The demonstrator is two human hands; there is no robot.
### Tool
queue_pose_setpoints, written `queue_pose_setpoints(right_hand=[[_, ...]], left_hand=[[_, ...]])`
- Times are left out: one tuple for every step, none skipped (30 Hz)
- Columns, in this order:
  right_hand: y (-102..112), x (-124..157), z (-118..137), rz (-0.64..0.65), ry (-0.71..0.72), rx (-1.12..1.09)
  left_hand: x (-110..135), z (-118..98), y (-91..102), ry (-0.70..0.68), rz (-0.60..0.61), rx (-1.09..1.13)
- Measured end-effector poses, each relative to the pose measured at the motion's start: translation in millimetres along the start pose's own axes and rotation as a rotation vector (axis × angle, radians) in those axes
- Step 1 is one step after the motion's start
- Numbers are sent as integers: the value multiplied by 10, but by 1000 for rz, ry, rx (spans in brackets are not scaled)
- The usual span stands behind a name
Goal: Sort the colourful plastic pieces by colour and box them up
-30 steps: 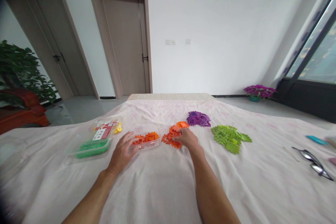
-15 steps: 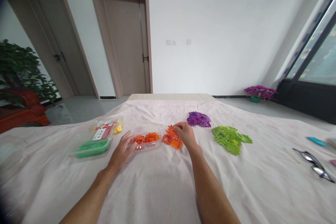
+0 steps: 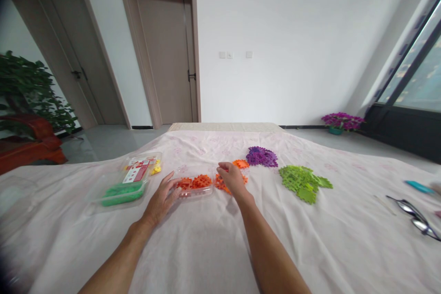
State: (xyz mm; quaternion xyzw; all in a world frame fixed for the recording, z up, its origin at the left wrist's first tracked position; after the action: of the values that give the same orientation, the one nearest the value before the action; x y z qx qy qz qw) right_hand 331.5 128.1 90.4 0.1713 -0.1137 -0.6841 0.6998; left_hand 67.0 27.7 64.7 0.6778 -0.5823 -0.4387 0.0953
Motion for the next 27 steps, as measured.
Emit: queue_pose_setpoints(right_hand=[[66,-5,2,-42,19,88],[120,-3,6,-74,33,189],[155,6,10,-93,43,296],[169,20,12,-95,49,400],[162,38,10,-82,52,496],[139,59,5,-60,55,580],[108,81,-1,-39,60,650],[77,102,-7,-25,66,707],[50,120,-15,-19,70,750],[32,133,-24,-20,69,779],[19,142,-34,-23,66,798],[9,147,-42,-23,65,812],[2,149,-48,-22,67,823],[0,150,-49,-23,72,834],[3,151,-45,-28,82,844],[11,150,-36,-40,95,848],[25,150,-21,-58,109,843],[46,149,-2,-84,123,827],[70,147,21,-113,140,802],[97,144,47,-143,155,765],[126,140,72,-173,166,718],[156,135,97,-201,174,659],[187,129,123,-228,179,586],[222,124,148,-258,178,497],[259,120,165,-290,165,392],[295,118,176,-320,142,274],[319,117,180,-338,115,149]], left_hand=[[-2,5,-3,0,-1,-2],[-5,10,-4,0,-3,-4],[-7,12,-5,-1,-6,-7],[-8,13,-4,-2,-8,-9],[-9,10,-3,-5,-10,-11],[-9,6,-4,-9,-9,-12],[-9,1,-4,-13,-8,-12],[-7,-3,-4,-17,-6,-11],[-6,-5,-4,-21,-6,-9],[-5,-5,-4,-23,-7,-7],[-4,-4,-3,-25,-10,-5],[-4,-2,-2,-26,-13,-3],[-4,1,0,-27,-18,-2],[-5,4,0,-27,-20,-2],[-7,6,0,-27,-22,-3],[-8,9,0,-25,-23,-3],[-9,11,-2,-22,-21,-3],[-9,14,-5,-19,-17,-4],[-8,17,-8,-16,-13,-4],[-7,20,-10,-14,-11,-3],[-5,22,-11,-13,-10,-2],[-2,24,-10,-12,-10,0],[0,25,-8,-11,-10,1],[3,25,-6,-10,-10,2],[5,23,-4,-9,-9,3],[7,19,-3,-8,-6,2],[8,15,-1,-6,-3,1]])
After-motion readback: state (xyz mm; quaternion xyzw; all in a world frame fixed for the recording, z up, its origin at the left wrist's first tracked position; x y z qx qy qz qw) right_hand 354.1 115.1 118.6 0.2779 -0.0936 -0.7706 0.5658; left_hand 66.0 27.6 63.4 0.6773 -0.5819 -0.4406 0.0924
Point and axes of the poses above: each hand's wrist, its own x-axis away from the middle knuckle, its own y-axis out of the back of the hand, z = x × y, the point moved 7 cm from there along -x, towards the middle knuckle, and after that the axes turned 7 degrees about -y, right-handed, at the moved point
